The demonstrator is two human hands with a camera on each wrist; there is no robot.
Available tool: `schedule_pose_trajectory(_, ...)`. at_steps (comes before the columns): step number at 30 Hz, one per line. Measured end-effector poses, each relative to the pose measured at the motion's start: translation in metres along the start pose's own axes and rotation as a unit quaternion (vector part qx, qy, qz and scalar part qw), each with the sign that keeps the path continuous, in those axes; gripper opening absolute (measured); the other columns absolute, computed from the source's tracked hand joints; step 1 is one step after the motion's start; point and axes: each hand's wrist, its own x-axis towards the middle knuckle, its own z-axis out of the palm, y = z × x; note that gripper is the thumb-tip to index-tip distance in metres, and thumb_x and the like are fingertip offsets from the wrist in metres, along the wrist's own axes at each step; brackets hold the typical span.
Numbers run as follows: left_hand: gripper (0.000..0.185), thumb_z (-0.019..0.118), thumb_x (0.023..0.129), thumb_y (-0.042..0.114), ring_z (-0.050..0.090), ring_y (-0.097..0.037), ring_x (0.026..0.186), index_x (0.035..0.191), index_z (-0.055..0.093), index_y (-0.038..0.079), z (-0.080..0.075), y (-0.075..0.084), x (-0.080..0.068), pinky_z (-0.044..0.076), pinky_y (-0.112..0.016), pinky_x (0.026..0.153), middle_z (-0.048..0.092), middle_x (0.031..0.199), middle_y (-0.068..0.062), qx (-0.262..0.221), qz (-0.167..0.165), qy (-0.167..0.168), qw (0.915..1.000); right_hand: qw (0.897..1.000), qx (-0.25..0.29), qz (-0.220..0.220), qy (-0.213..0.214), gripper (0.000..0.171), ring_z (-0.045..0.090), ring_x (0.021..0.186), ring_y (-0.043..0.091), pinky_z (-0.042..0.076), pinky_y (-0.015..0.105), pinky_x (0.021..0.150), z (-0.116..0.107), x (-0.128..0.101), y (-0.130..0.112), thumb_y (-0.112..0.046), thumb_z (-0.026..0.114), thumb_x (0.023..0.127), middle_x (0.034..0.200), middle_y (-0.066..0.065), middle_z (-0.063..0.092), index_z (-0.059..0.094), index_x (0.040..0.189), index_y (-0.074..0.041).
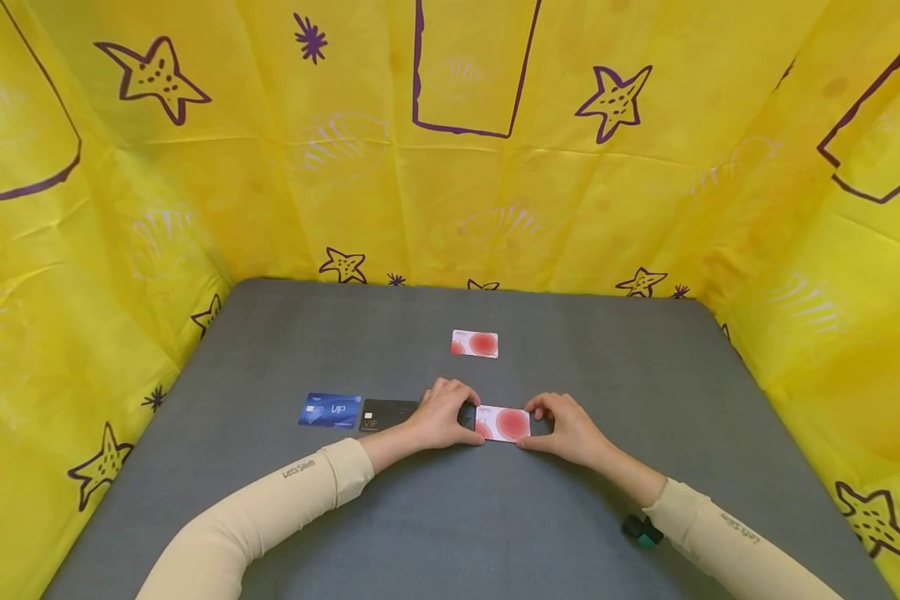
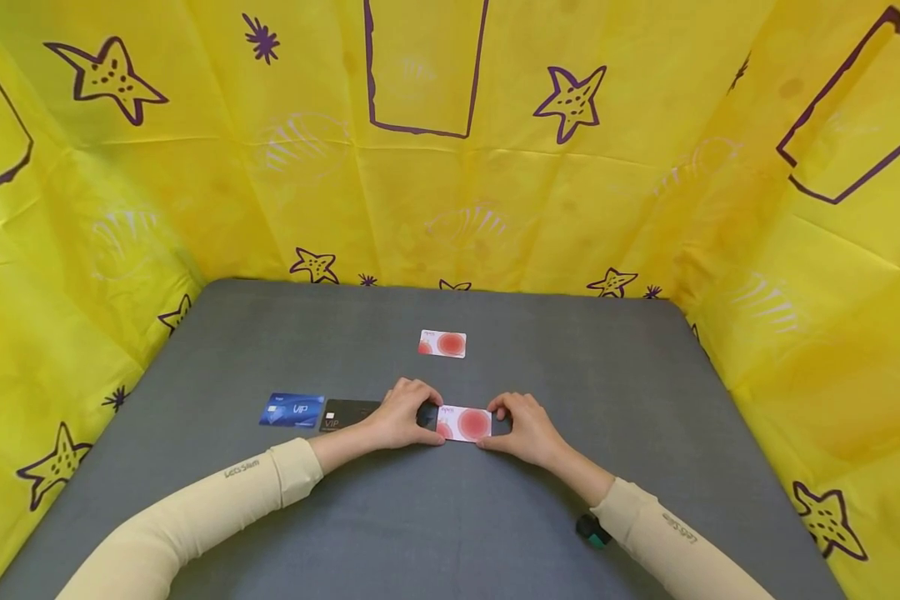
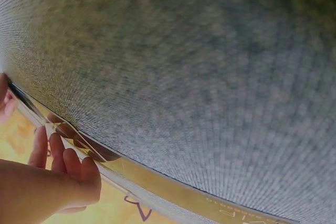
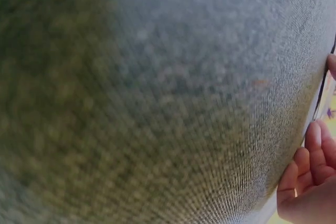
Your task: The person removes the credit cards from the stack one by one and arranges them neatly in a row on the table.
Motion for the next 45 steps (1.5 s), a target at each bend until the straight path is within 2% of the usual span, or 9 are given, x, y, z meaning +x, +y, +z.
schedule_pose_trajectory(13, 0.046, 0.087, 0.07, 0.032, 0.043, -0.028, 0.108, 0.104, 0.064, 0.011, -0.0013, -0.0007, 0.0012, 0.035, -0.042, 0.086, 0.056, 0.108, -0.005, -0.004, -0.006, -0.006, 1.0, 1.0, 0.007, 0.004, 0.0, 0.049, 0.044, 0.08, 0.014, 0.036, 0.03, 0.071, -0.0008, 0.0018, 0.0014, -0.039, 0.09, 0.066, 0.084, -0.007, 0.054, 0.065, 0.101, -0.015)
schedule_pose_trajectory(27, 0.046, 0.087, 0.07, 0.032, 0.044, -0.026, 0.104, 0.104, 0.064, 0.011, 0.0016, -0.0034, -0.0013, 0.036, -0.041, 0.085, 0.057, 0.106, -0.004, 0.004, 0.006, -0.004, 1.0, 1.0, 0.005, 0.006, -0.015, 0.05, 0.043, 0.079, 0.015, 0.035, 0.029, 0.071, 0.0005, 0.0003, 0.0008, -0.04, 0.088, 0.067, 0.085, -0.006, 0.053, 0.063, 0.103, -0.014)
schedule_pose_trajectory(45, 0.046, 0.085, 0.071, 0.032, 0.044, -0.026, 0.105, 0.106, 0.064, 0.01, 0.0009, -0.0029, 0.0, 0.036, -0.041, 0.086, 0.057, 0.107, -0.004, 0.006, 0.004, -0.009, 0.9999, 1.0, 0.009, 0.001, -0.004, 0.052, 0.043, 0.08, 0.015, 0.034, 0.03, 0.072, 0.002, -0.0014, 0.0017, -0.038, 0.089, 0.067, 0.086, -0.006, 0.053, 0.063, 0.105, -0.013)
